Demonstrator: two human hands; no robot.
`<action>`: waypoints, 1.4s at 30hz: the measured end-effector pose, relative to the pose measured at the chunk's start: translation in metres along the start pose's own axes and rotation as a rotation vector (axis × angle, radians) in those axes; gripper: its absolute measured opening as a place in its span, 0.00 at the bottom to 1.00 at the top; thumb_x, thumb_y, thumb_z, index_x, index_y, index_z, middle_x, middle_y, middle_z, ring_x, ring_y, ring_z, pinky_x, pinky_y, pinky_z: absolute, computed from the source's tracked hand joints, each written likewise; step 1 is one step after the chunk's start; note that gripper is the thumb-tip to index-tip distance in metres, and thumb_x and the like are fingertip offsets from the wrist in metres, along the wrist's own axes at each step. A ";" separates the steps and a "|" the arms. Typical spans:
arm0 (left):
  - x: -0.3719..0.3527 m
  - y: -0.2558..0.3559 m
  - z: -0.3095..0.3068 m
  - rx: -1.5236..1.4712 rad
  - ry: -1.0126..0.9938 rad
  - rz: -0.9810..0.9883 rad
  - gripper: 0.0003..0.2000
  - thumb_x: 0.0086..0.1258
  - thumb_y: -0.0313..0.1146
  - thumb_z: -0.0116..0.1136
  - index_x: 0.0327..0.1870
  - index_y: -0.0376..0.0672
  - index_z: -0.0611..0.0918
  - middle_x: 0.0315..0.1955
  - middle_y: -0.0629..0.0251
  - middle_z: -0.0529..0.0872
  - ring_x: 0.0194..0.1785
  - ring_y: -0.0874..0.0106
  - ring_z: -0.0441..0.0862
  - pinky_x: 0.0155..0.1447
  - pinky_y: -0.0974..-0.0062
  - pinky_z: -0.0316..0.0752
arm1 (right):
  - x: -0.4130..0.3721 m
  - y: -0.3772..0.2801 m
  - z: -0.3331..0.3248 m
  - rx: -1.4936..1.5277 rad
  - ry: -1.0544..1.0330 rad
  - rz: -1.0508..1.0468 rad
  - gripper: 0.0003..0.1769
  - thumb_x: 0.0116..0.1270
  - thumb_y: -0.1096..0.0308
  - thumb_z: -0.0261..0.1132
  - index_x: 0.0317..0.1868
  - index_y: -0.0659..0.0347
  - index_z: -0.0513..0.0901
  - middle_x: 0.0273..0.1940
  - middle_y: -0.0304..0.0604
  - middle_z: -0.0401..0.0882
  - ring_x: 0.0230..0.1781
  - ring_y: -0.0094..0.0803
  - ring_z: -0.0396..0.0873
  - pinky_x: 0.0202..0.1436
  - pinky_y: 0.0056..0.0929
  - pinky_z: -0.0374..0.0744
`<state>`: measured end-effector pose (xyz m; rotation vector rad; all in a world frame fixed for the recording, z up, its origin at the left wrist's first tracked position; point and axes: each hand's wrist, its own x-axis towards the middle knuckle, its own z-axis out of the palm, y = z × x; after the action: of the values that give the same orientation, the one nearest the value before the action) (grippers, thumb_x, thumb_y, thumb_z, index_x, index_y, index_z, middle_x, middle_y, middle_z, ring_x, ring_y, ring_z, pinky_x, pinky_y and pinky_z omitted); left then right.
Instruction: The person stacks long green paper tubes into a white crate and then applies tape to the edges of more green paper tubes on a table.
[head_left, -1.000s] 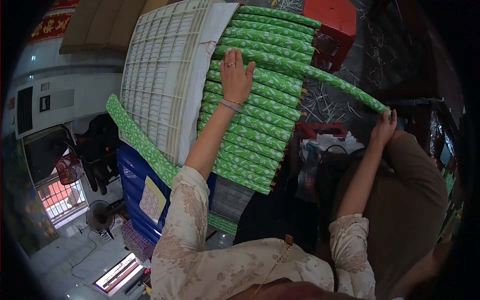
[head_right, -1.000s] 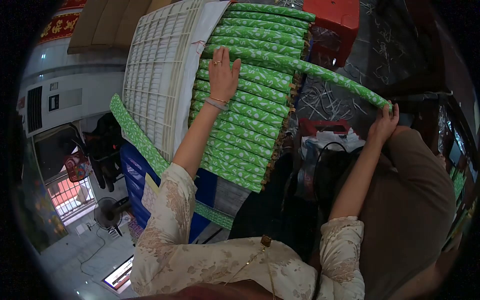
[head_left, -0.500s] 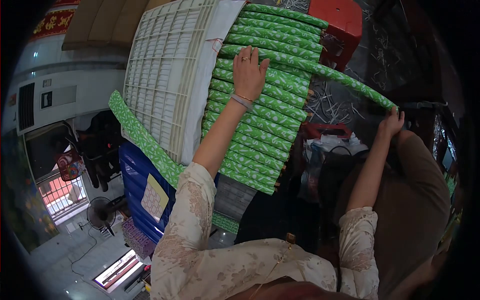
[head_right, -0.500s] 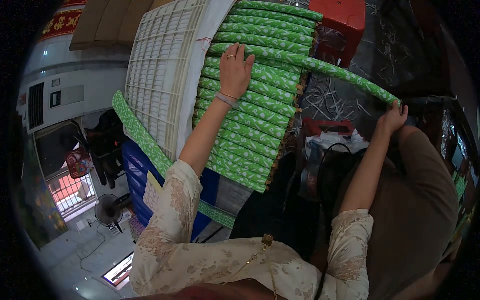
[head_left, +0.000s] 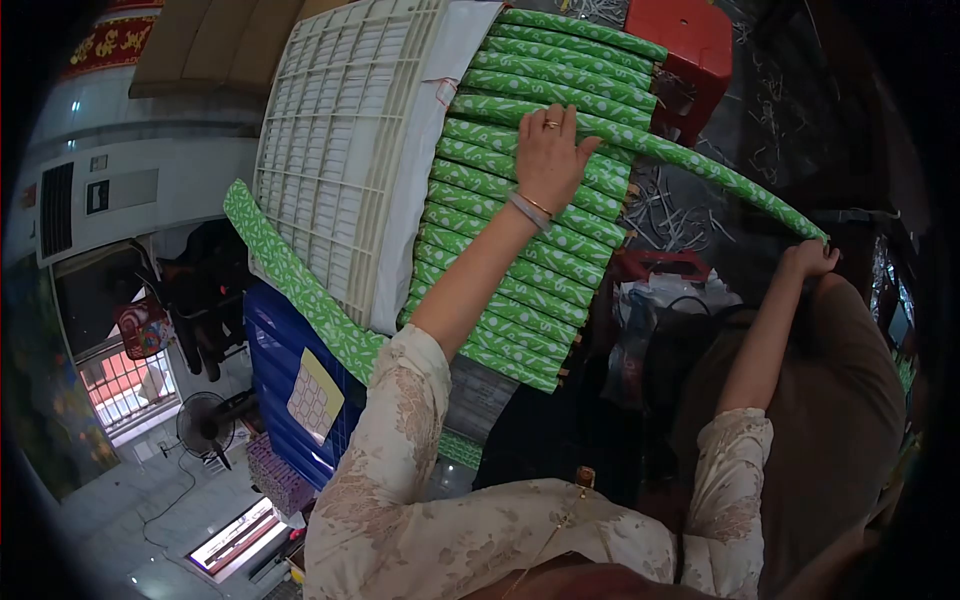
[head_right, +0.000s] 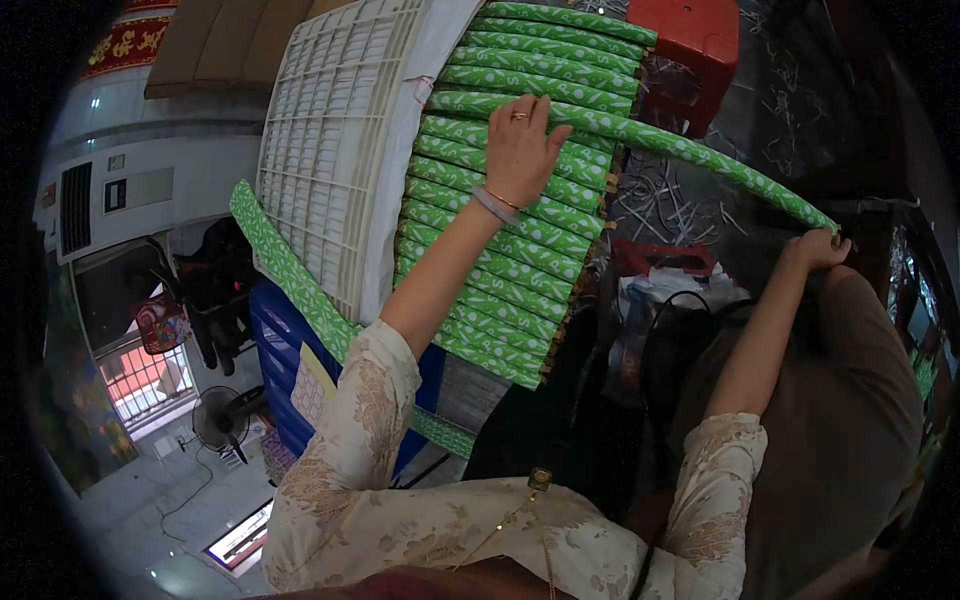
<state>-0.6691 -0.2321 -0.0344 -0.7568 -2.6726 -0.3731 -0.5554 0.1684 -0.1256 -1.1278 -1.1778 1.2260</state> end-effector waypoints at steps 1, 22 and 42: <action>0.001 0.006 0.000 -0.012 -0.027 0.001 0.20 0.63 0.43 0.53 0.49 0.36 0.74 0.42 0.57 0.73 0.48 0.59 0.68 0.55 0.61 0.62 | 0.023 0.022 -0.007 0.001 -0.001 0.000 0.26 0.57 0.82 0.56 0.58 0.68 0.64 0.46 0.47 0.72 0.39 0.33 0.72 0.38 0.34 0.71; 0.010 0.032 0.011 -0.127 -0.063 0.016 0.15 0.58 0.41 0.58 0.33 0.36 0.74 0.35 0.53 0.73 0.45 0.56 0.70 0.50 0.61 0.66 | 0.004 -0.042 -0.028 0.180 0.380 0.034 0.19 0.64 0.74 0.49 0.57 0.58 0.65 0.55 0.48 0.65 0.51 0.40 0.70 0.50 0.33 0.74; 0.002 0.006 0.016 -0.225 -0.023 -0.008 0.14 0.54 0.40 0.63 0.34 0.39 0.80 0.35 0.59 0.77 0.42 0.59 0.74 0.46 0.64 0.69 | -0.015 0.021 -0.055 0.298 0.048 0.503 0.30 0.61 0.61 0.61 0.60 0.63 0.62 0.59 0.53 0.62 0.55 0.43 0.67 0.56 0.42 0.70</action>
<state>-0.6710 -0.2206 -0.0468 -0.8189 -2.6849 -0.6798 -0.5019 0.1548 -0.1510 -1.2539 -0.6571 1.6804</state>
